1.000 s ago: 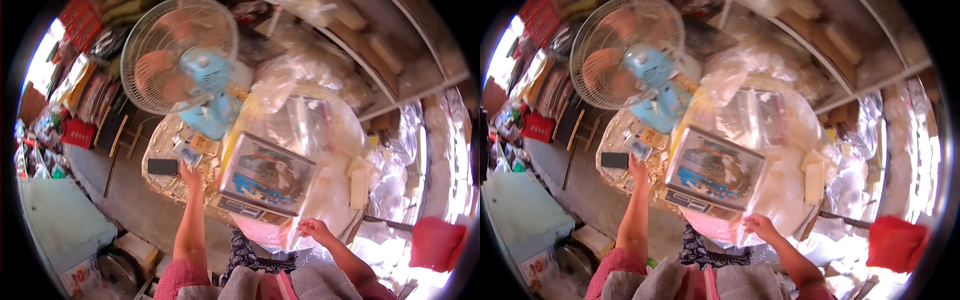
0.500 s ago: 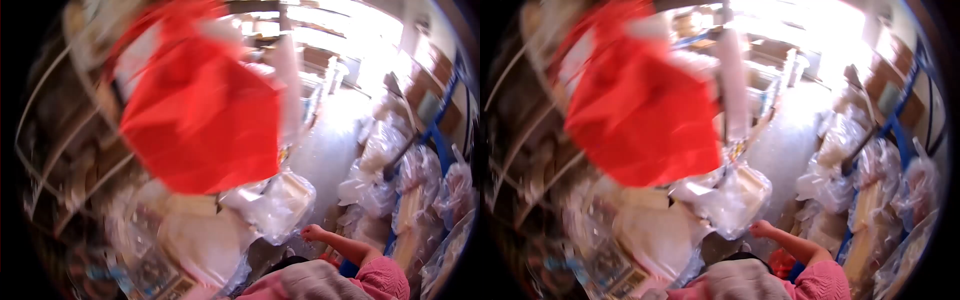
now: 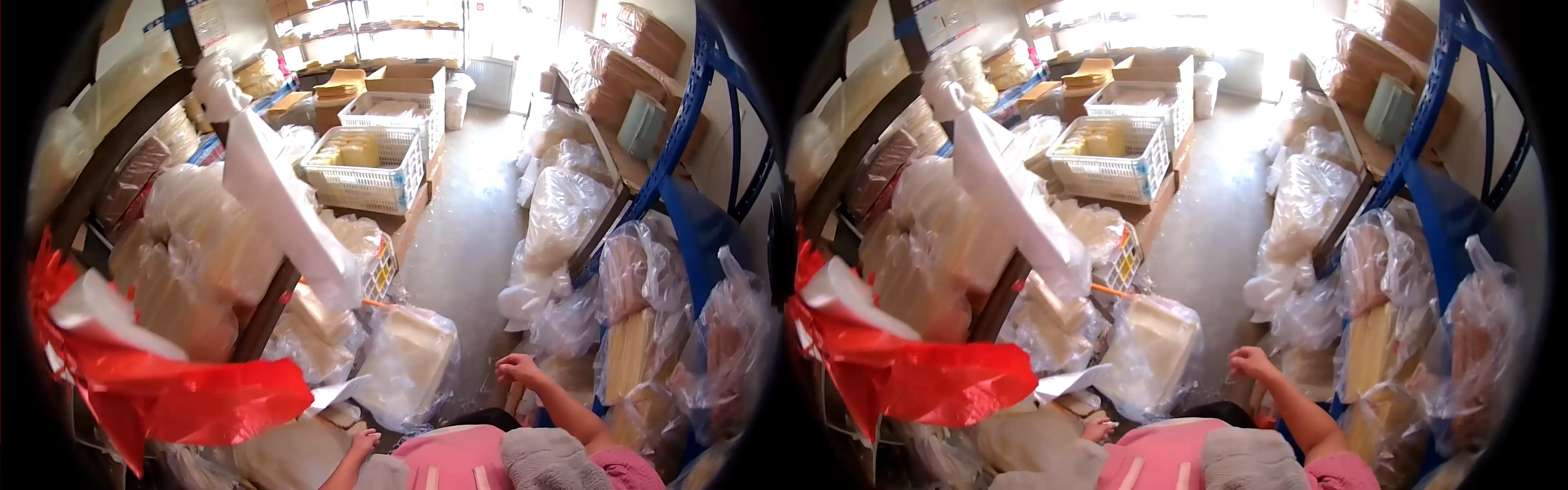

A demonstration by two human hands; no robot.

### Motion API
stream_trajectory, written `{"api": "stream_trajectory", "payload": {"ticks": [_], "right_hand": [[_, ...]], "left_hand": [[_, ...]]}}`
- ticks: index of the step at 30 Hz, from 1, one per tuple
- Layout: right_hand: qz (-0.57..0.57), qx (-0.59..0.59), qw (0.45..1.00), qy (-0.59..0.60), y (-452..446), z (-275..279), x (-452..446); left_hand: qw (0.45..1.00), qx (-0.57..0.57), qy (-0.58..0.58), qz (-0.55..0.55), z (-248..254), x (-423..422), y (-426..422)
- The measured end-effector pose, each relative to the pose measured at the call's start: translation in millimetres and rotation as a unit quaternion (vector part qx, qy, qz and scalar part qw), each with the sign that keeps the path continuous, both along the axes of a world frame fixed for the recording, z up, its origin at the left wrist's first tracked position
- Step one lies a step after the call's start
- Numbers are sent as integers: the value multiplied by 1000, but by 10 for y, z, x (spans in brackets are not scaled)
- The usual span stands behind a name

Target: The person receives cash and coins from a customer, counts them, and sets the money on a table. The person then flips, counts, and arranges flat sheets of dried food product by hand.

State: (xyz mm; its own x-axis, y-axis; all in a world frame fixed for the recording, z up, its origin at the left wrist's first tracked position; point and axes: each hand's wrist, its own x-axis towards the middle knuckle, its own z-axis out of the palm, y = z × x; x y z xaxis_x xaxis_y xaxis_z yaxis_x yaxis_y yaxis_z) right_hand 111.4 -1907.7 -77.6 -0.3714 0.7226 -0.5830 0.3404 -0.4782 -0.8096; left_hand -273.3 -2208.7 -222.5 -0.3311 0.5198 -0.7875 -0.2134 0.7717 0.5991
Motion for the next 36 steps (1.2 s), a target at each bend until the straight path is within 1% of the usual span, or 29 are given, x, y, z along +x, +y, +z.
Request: {"api": "stream_trajectory", "payload": {"ticks": [1, 2, 3, 4, 5, 6, 7, 9, 10, 11, 12, 13, 14, 15, 16, 17, 20, 22, 24, 25, 27, 30, 31, 33, 34, 36], "right_hand": [[-14, 11, 1000, 6, 197, 79, -23], [-5, 23, 1000, 20, 380, 246, -76], [5, 37, 999, 38, 560, 440, -184], [11, 49, 997, 59, 714, 658, -332], [32, 81, 994, 72, 928, 926, -489], [51, 114, 989, 83, 1142, 1232, -635], [66, 152, 978, 126, 1360, 1545, -777], [93, 220, 949, 206, 1798, 2147, -980], [101, 266, 926, 248, 2016, 2377, -1021], [138, 378, 884, 238, 2206, 2779, -1033], [190, 479, 821, 246, 2461, 3091, -999], [227, 544, 762, 269, 2709, 3375, -965], [252, 532, 741, 324, 2935, 3603, -925], [297, 582, 668, 357, 3223, 3784, -877], [342, 633, 601, 348, 3487, 4030, -803], [372, 652, 556, 357, 3715, 4186, -772], [392, 685, 492, 367, 4376, 4416, -708], [387, 699, 479, 363, 4827, 4479, -764], [371, 717, 482, 341, 5289, 4490, -858], [364, 725, 483, 331, 5525, 4486, -918], [345, 742, 491, 300, 6003, 4479, -1046], [287, 770, 520, 233, 6680, 4510, -1221], [256, 781, 534, 201, 6899, 4530, -1268], [183, 790, 570, 134, 7350, 4583, -1348], [147, 789, 587, 101, 7590, 4617, -1391], [76, 783, 616, 43, 8085, 4697, -1460]], "left_hand": [[1000, -2, 9, 16, -85, -1, 184], [999, 16, -14, 46, 294, 51, 448], [999, 26, 19, 14, 301, 10, 595], [999, 24, 41, -5, 34, -82, 659], [997, 27, 65, -26, -387, -193, 754], [981, -10, 148, -127, -602, -285, 918], [975, -49, 149, -155, -357, -244, 1220], [968, -40, 153, -194, -584, -327, 1763], [978, -31, 131, -158, -343, -259, 2169], [979, 9, 150, -140, -176, -183, 2601], [980, 34, 154, -121, 128, -62, 3084], [981, 56, 158, -99, 348, 41, 3490], [985, 106, 124, -53, 244, 69, 3815], [989, 105, 93, -54, 184, 133, 4200], [992, 95, 59, -57, 123, 246, 4467], [995, 81, 25, -54, 122, 354, 4616], [982, 140, -45, -119, 174, 588, 5181], [989, 81, -39, -114, 220, 623, 5445], [996, 20, -24, -88, 256, 607, 5599], [995, -29, -1, -93, 99, 525, 5568], [987, -114, 45, -102, -407, 367, 5568], [968, -212, 57, -120, -629, 117, 6035], [964, -227, 52, -126, -673, 16, 6265], [970, -209, 47, -119, -737, -250, 6932], [976, -186, 40, -105, -699, -385, 7366], [992, -115, 25, -53, -458, -650, 8423]]}}
